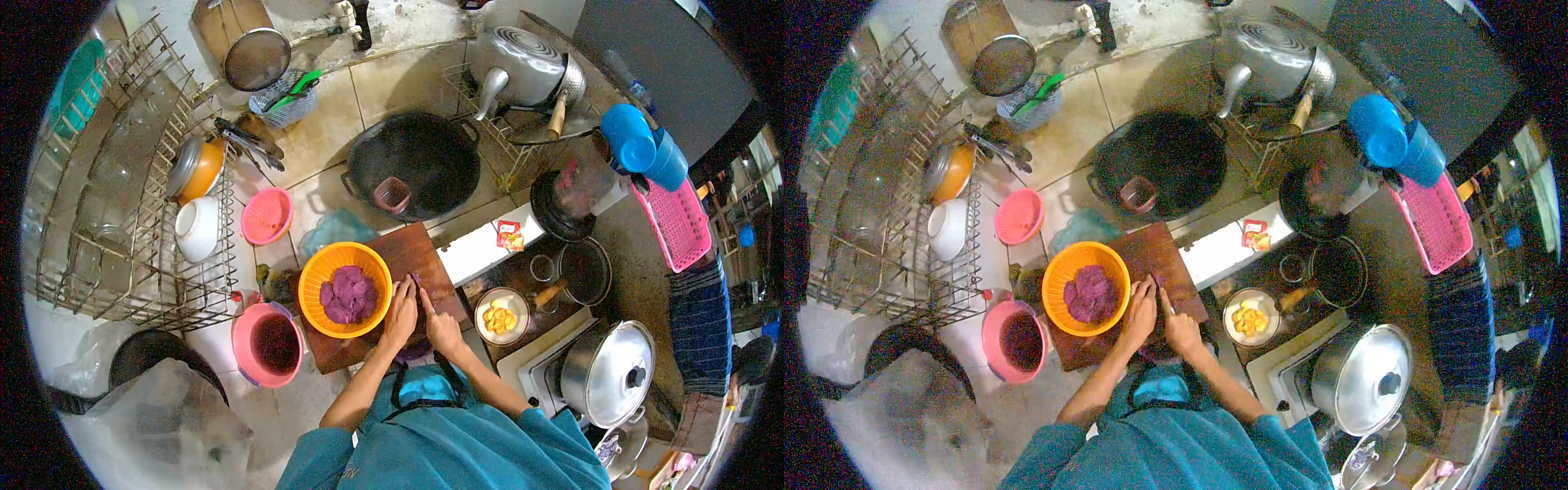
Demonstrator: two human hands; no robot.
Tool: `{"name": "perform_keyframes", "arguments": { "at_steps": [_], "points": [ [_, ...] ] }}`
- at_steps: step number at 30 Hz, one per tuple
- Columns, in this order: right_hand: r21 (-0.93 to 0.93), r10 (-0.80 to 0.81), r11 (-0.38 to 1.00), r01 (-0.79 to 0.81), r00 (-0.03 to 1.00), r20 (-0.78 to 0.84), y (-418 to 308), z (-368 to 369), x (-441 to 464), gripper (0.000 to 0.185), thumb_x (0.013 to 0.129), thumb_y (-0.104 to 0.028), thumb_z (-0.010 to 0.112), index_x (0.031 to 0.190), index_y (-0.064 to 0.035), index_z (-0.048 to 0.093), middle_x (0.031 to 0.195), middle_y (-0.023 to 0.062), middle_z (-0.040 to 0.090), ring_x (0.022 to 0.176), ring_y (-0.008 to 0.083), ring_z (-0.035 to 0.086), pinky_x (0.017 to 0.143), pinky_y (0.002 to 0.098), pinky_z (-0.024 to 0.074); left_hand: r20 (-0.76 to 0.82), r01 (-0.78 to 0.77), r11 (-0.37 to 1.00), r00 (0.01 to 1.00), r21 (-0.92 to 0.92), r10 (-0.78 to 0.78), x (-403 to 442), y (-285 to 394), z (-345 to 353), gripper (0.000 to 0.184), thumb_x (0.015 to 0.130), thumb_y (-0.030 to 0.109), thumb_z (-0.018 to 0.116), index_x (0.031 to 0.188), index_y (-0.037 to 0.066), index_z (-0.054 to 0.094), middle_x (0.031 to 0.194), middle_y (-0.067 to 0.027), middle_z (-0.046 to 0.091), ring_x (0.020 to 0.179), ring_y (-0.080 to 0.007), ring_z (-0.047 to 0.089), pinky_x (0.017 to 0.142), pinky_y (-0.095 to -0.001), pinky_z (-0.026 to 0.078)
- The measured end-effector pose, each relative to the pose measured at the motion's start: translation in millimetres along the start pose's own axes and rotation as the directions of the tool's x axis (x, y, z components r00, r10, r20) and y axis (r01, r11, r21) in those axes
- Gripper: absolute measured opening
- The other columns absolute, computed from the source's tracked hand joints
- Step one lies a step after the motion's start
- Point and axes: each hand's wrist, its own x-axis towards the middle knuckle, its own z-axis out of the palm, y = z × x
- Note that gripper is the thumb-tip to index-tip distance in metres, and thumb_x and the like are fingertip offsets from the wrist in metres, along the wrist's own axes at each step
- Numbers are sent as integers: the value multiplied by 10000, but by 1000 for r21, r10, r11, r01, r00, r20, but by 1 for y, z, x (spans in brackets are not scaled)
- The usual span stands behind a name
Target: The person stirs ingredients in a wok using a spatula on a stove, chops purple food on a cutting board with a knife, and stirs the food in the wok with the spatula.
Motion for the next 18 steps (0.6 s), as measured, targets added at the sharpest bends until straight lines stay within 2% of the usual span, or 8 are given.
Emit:
{"name": "perform_keyframes", "arguments": {
  "at_steps": [2,5,6,9,12,15,16,18],
  "points": [
    [49,-18,999,19,1000,-5,4,-4,2,763,780,-13,450,1430,-157,76,621,284,569,561,437,576,527,537,463,-8,15,999,1000,-32,-16,4,-4,6,379,780,1,468,1139,-119,505,1196,-222,510,1071,-360,471,946,-408,379],
    [244,-25,969,35,999,-43,8,-3,0,703,811,-29,432,1426,-155,116,616,292,553,543,449,558,518,536,452,-20,38,997,999,-65,-39,4,-5,3,359,766,3,506,1107,-105,538,1157,-207,539,1048,-355,485,933,-409,389],
    [243,-22,970,30,999,-34,5,-8,-3,662,836,-48,432,1421,-143,138,609,299,540,524,456,541,504,539,436,-32,32,997,999,-72,-34,3,-6,3,361,757,-2,518,1103,-101,541,1156,-205,539,1049,-355,484,932,-406,390],
    [263,-15,965,18,1000,-12,7,-24,-8,778,788,-50,477,1427,-164,47,594,268,568,515,442,557,517,539,470,-85,53,985,994,-165,-68,0,-12,15,344,757,-7,558,1094,-73,553,1139,-203,543,1050,-362,481,928,-397,393],
    [274,4,962,24,995,-103,17,-36,-8,723,828,-95,481,1421,-138,70,615,270,571,529,449,552,516,542,463,-96,128,959,983,-251,-156,1,-15,26,337,790,27,565,1114,-59,528,1119,-204,528,1045,-370,478,919,-401,392],
    [296,7,954,54,980,-201,31,-33,-4,632,872,-122,466,1411,-134,139,595,283,544,522,455,533,472,538,427,-87,196,948,971,-250,-224,15,-3,13,335,813,69,567,1119,-50,502,1088,-206,505,1033,-377,476,907,-407,389],
    [229,36,973,-8,992,-117,35,-35,-1,599,871,-153,478,1391,-121,182,601,280,550,541,461,537,485,543,431,-115,198,954,967,-223,-228,19,0,14,334,815,79,569,1115,-48,495,1077,-206,498,1029,-379,476,903,-409,388],
    [196,17,981,9,992,-129,42,-27,6,557,869,-175,486,1360,-109,232,596,277,551,545,461,540,492,547,431,-147,209,957,959,-202,-240,26,2,16,314,812,105,578,1084,-36,510,1034,-216,493,987,-379,484,865,-418,398]
  ]
}}
